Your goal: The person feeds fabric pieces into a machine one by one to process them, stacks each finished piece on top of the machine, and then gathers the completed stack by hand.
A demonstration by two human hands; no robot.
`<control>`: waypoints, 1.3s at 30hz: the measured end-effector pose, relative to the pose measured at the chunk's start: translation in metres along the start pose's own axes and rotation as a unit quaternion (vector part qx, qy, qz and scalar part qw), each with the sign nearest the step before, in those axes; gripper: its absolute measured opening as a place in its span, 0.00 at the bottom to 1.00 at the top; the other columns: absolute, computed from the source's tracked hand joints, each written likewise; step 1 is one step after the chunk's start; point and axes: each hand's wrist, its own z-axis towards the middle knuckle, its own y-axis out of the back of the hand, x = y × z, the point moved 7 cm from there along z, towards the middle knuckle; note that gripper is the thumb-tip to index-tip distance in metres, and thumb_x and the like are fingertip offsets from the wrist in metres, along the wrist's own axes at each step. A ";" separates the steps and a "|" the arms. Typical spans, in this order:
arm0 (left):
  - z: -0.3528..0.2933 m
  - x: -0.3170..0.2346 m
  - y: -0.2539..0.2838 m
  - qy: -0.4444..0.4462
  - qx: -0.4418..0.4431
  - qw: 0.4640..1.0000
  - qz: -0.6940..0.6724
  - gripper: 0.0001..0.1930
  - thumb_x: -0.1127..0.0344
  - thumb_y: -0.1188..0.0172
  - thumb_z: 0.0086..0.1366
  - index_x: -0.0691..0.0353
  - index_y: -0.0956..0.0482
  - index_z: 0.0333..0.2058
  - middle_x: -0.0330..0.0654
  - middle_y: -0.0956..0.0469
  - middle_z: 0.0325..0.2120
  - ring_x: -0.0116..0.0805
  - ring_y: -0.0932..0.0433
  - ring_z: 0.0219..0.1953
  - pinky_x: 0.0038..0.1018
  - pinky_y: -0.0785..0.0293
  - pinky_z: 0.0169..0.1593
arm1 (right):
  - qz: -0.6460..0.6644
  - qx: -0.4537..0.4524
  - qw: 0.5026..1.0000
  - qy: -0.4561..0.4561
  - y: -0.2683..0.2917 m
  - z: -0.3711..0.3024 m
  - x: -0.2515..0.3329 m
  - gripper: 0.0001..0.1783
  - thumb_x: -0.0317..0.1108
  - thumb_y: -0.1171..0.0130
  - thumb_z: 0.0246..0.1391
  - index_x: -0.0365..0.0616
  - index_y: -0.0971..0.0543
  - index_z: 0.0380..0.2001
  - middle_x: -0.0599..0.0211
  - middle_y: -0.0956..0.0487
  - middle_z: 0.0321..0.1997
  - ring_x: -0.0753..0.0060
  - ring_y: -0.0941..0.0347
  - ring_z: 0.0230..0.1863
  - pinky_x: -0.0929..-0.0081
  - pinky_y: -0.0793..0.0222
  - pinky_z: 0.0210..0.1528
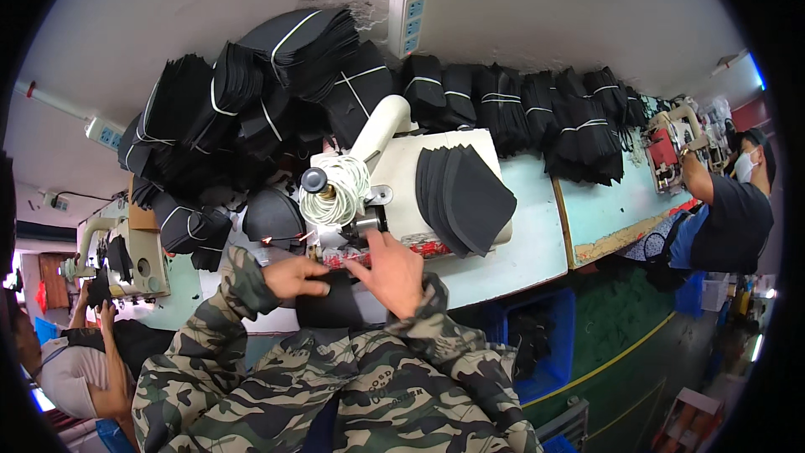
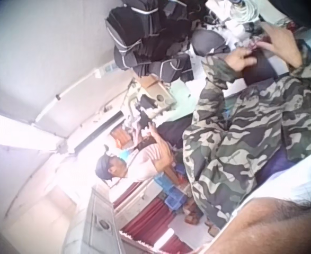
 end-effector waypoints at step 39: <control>0.017 0.023 0.018 0.087 -0.058 0.978 -0.180 0.14 0.61 0.45 0.62 0.68 0.21 0.34 0.34 0.24 0.21 0.21 0.29 0.25 0.25 0.32 0.31 | 0.076 -0.018 0.996 -0.050 0.001 0.006 -0.020 0.13 0.37 0.37 0.43 0.39 0.23 0.30 0.62 0.25 0.21 0.61 0.27 0.23 0.68 0.33 0.27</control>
